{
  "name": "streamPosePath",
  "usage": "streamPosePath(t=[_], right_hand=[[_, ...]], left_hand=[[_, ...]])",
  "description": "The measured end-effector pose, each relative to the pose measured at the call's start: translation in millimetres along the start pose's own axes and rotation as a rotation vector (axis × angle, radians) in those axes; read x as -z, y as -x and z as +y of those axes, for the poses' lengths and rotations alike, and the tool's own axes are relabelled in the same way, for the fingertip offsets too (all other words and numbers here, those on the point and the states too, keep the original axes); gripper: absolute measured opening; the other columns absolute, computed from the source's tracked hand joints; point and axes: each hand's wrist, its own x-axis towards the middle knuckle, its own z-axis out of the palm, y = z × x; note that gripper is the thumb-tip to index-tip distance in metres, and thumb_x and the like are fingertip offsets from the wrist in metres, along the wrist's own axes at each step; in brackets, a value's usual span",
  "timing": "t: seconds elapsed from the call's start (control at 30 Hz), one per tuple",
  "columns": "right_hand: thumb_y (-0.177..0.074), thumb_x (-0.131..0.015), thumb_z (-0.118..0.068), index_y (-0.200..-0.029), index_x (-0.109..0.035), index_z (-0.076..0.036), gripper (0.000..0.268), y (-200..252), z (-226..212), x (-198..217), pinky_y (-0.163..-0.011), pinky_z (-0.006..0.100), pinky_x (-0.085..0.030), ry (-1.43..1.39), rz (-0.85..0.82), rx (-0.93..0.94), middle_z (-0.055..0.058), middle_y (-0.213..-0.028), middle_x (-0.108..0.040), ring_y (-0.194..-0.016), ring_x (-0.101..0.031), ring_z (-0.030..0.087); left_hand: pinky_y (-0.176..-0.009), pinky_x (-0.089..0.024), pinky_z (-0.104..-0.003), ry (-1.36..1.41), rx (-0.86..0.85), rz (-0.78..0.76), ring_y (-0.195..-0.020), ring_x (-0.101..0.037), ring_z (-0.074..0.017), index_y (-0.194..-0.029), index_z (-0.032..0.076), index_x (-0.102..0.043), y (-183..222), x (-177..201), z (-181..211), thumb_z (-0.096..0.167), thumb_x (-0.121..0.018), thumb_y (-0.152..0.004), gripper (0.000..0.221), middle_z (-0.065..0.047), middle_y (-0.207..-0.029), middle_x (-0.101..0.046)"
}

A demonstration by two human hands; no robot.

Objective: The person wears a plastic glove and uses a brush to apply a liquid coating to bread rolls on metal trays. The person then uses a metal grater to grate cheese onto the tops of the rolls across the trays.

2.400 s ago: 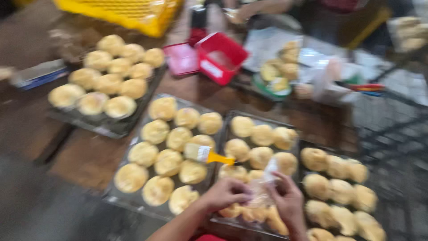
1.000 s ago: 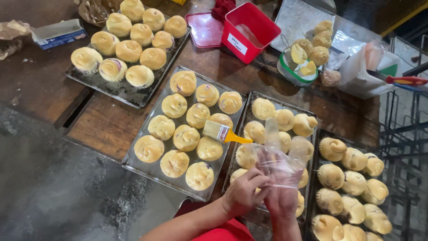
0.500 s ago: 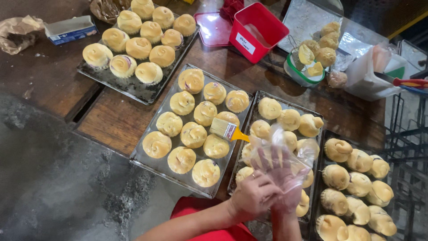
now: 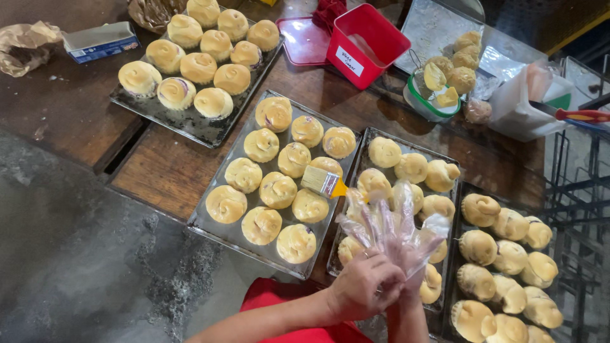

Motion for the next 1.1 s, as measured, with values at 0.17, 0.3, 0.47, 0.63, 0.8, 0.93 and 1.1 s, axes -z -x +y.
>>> streamPosePath(t=[0.17, 0.3, 0.47, 0.63, 0.8, 0.93, 1.1], right_hand=[[-0.088, -0.035, -0.073, -0.162, 0.002, -0.034, 0.091, -9, 21, 34, -0.115, 0.067, -0.029, 0.491, 0.241, 0.233, 0.015, -0.170, -0.007, -0.153, -0.021, 0.044], [-0.088, -0.033, -0.077, -0.163, -0.004, -0.033, 0.091, -15, 36, 61, -0.112, 0.065, -0.033, 0.751, 0.109, 0.216, 0.016, -0.165, -0.019, -0.147, -0.030, 0.043], [-0.087, -0.031, -0.081, -0.163, -0.011, -0.032, 0.093, -35, 31, 78, -0.108, 0.062, -0.039, 0.204, 0.238, 0.199, 0.016, -0.159, -0.034, -0.140, -0.041, 0.041], [-0.082, -0.033, -0.084, -0.162, -0.017, -0.033, 0.096, -42, 23, 75, -0.113, 0.064, -0.038, 0.031, 0.539, 0.261, 0.010, -0.158, -0.045, -0.139, -0.047, 0.038], [-0.090, -0.038, -0.089, -0.171, -0.024, -0.016, 0.110, -45, 1, 64, -0.119, 0.068, -0.036, -0.299, 0.287, 0.328, 0.007, -0.161, -0.047, -0.147, -0.045, 0.039], [-0.078, -0.040, -0.086, -0.158, -0.031, -0.029, 0.098, -58, -20, 77, -0.114, 0.063, -0.034, -0.252, 0.351, 0.198, -0.001, -0.158, -0.049, -0.143, -0.045, 0.034], [-0.092, -0.062, -0.050, -0.159, -0.041, -0.018, 0.077, -128, -43, 163, -0.114, 0.048, -0.041, 0.077, 0.465, 0.269, 0.017, -0.148, -0.048, -0.128, -0.051, 0.031]], left_hand=[[-0.070, -0.051, -0.038, 0.131, 0.353, -0.001, -0.068, -0.064, -0.0276, -0.109, 0.008, -0.070, -8, 2, -24, 0.011, -0.069, -0.084, 0.026, -0.008, -0.071, -0.064], [-0.083, -0.051, -0.040, -0.044, 0.059, 0.122, -0.074, -0.064, -0.0290, -0.111, 0.008, -0.071, -14, -4, -39, 0.010, -0.070, -0.092, 0.019, -0.010, -0.081, -0.068], [-0.084, -0.048, -0.043, -0.178, -0.187, -0.020, -0.078, -0.066, -0.0292, -0.110, 0.011, -0.071, -6, -5, -51, 0.008, -0.069, -0.089, 0.022, -0.010, -0.095, -0.075], [-0.085, -0.050, -0.043, -0.183, -0.154, 0.077, -0.091, -0.065, -0.0350, -0.106, 0.008, -0.066, -7, -2, -62, 0.003, -0.065, -0.087, 0.020, -0.014, -0.096, -0.066], [-0.074, -0.049, -0.044, -0.082, 0.049, 0.011, -0.081, -0.061, -0.0340, -0.089, 0.007, -0.060, -21, -14, -70, 0.000, -0.066, -0.085, 0.010, -0.012, -0.081, -0.060], [-0.073, -0.050, -0.042, 0.030, 0.059, -0.078, -0.084, -0.062, -0.0316, -0.087, 0.008, -0.059, -10, -47, -88, 0.000, -0.067, -0.084, 0.012, -0.010, -0.084, -0.061], [-0.072, -0.050, -0.043, -0.083, -0.077, -0.255, -0.084, -0.061, -0.0327, -0.094, 0.008, -0.064, 18, -84, -173, 0.005, -0.075, -0.082, 0.016, -0.010, -0.085, -0.058]])
